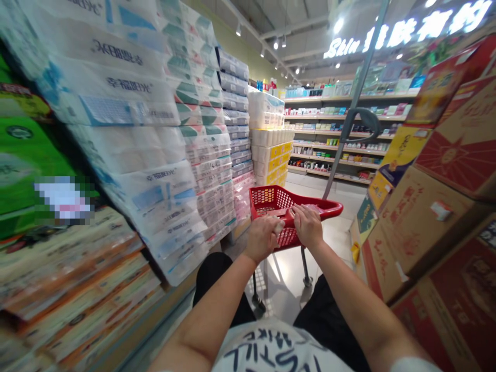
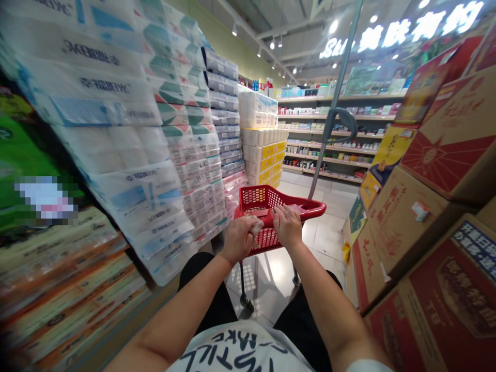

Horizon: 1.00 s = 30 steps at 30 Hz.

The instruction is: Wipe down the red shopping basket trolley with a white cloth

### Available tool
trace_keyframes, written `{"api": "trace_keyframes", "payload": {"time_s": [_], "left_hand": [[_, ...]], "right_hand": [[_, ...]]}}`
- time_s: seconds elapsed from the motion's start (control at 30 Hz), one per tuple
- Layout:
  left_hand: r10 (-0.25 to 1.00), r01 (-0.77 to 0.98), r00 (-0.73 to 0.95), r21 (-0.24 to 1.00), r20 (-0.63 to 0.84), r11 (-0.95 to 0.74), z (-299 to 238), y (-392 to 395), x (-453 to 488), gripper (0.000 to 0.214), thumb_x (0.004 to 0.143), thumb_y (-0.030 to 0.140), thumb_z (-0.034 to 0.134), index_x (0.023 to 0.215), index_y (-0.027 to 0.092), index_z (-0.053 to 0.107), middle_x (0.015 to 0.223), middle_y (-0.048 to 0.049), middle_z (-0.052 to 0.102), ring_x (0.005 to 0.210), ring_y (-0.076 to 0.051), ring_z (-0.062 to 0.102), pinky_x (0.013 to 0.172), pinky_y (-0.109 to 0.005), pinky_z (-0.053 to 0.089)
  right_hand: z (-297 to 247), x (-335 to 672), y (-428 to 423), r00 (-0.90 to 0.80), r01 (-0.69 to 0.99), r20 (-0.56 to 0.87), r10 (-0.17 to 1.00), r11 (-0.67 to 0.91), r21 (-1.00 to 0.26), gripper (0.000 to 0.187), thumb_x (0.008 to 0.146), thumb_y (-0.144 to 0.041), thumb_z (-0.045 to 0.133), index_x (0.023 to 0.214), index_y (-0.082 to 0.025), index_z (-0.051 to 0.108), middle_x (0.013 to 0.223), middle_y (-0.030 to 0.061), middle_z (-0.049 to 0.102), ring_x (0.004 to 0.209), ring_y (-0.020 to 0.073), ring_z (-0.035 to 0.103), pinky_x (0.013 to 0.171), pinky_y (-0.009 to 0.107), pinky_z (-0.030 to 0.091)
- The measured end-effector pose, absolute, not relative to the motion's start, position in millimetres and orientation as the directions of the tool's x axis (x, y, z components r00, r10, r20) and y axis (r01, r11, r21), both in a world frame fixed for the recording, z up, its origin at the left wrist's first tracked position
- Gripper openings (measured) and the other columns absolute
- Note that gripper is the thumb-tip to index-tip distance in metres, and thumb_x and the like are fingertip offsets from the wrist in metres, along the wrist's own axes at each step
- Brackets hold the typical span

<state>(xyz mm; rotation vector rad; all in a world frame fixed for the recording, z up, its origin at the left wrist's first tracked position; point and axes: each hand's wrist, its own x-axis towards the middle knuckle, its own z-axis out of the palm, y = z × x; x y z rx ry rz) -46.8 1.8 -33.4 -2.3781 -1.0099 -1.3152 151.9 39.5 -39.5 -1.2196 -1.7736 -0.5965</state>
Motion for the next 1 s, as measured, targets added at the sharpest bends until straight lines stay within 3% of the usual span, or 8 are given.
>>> {"api": "trace_keyframes", "payload": {"time_s": [0.1,0.27,0.4,0.5,0.7,0.8,0.93,1.0], "left_hand": [[0.519,0.615,0.251,0.279,0.817,-0.737,-27.8,9.7,-51.2,0.039,0.077,0.011,0.039,0.111,0.020,0.056,0.105,-0.0049,0.063,0.098,-0.019,0.057,0.092,-0.036,0.046],[0.534,0.636,0.147,0.334,0.833,-0.696,-28.7,16.7,-66.5,0.036,0.079,0.013,0.034,0.104,0.020,0.059,0.112,-0.0048,0.062,0.115,-0.021,0.050,0.103,-0.041,0.038],[0.600,0.647,0.079,0.417,0.796,-0.638,-31.2,15.9,-70.0,0.034,0.087,0.016,0.030,0.105,0.019,0.058,0.107,-0.0057,0.064,0.105,-0.017,0.056,0.095,-0.035,0.044],[0.677,0.700,0.156,0.403,0.719,-0.590,-21.7,19.8,-63.9,0.035,0.093,0.027,0.030,0.098,0.020,0.063,0.099,-0.0052,0.068,0.096,-0.017,0.059,0.088,-0.033,0.046],[0.826,0.863,0.313,0.223,0.470,-0.453,7.9,36.9,-46.3,0.047,0.095,0.041,0.031,0.071,0.022,0.068,0.071,-0.0037,0.068,0.068,-0.017,0.061,0.067,-0.029,0.044],[0.760,0.841,0.391,0.133,0.520,-0.524,-0.6,31.7,-42.6,0.045,0.095,0.036,0.030,0.075,0.021,0.067,0.076,-0.0050,0.068,0.073,-0.017,0.060,0.072,-0.031,0.045],[0.488,0.751,0.375,0.050,0.789,-0.658,-30.5,14.8,-43.8,0.035,0.094,0.029,0.031,0.102,0.017,0.062,0.103,-0.0100,0.064,0.104,-0.021,0.055,0.092,-0.038,0.042],[0.470,0.743,0.363,0.055,0.804,-0.667,-34.7,12.1,-43.6,0.034,0.094,0.028,0.031,0.104,0.016,0.061,0.103,-0.0102,0.064,0.105,-0.021,0.054,0.092,-0.039,0.042]], "right_hand": [[-39.0,151.9,39.6,-0.128,0.911,0.858,0.498,0.402,-0.097,0.032,0.095,-0.024,0.040,0.115,-0.018,0.064,0.120,0.0062,0.065,0.117,0.0225,0.055,0.100,0.039,0.036],[-40.6,152.8,40.4,-0.124,0.906,0.860,0.494,0.411,-0.105,0.032,0.094,-0.024,0.040,0.115,-0.018,0.064,0.119,0.0072,0.065,0.117,0.0226,0.054,0.101,0.040,0.036],[-42.8,154.1,41.9,-0.100,0.900,0.873,0.477,0.418,-0.125,0.032,0.094,-0.024,0.040,0.115,-0.018,0.064,0.118,0.0070,0.065,0.116,0.0228,0.055,0.100,0.041,0.036],[-42.7,155.7,42.2,-0.076,0.893,0.881,0.468,0.426,-0.149,0.032,0.093,-0.022,0.039,0.114,-0.019,0.064,0.116,0.0065,0.066,0.115,0.0224,0.055,0.100,0.041,0.037],[-40.5,161.6,37.9,-0.067,0.888,0.886,0.459,0.431,-0.157,0.032,0.093,-0.020,0.038,0.110,-0.019,0.065,0.114,0.0060,0.067,0.112,0.0218,0.056,0.099,0.039,0.037],[-40.1,164.9,35.3,-0.069,0.888,0.884,0.462,0.432,-0.156,0.032,0.094,-0.020,0.037,0.110,-0.019,0.065,0.114,0.0058,0.068,0.112,0.0216,0.056,0.099,0.039,0.036],[-39.9,169.5,33.1,-0.068,0.887,0.886,0.459,0.435,-0.157,0.032,0.094,-0.020,0.037,0.109,-0.019,0.065,0.113,0.0055,0.068,0.111,0.0216,0.057,0.098,0.039,0.037],[-39.8,171.2,32.9,-0.070,0.884,0.887,0.456,0.440,-0.157,0.032,0.093,-0.020,0.037,0.110,-0.019,0.065,0.113,0.0054,0.068,0.112,0.0216,0.056,0.097,0.039,0.037]]}}
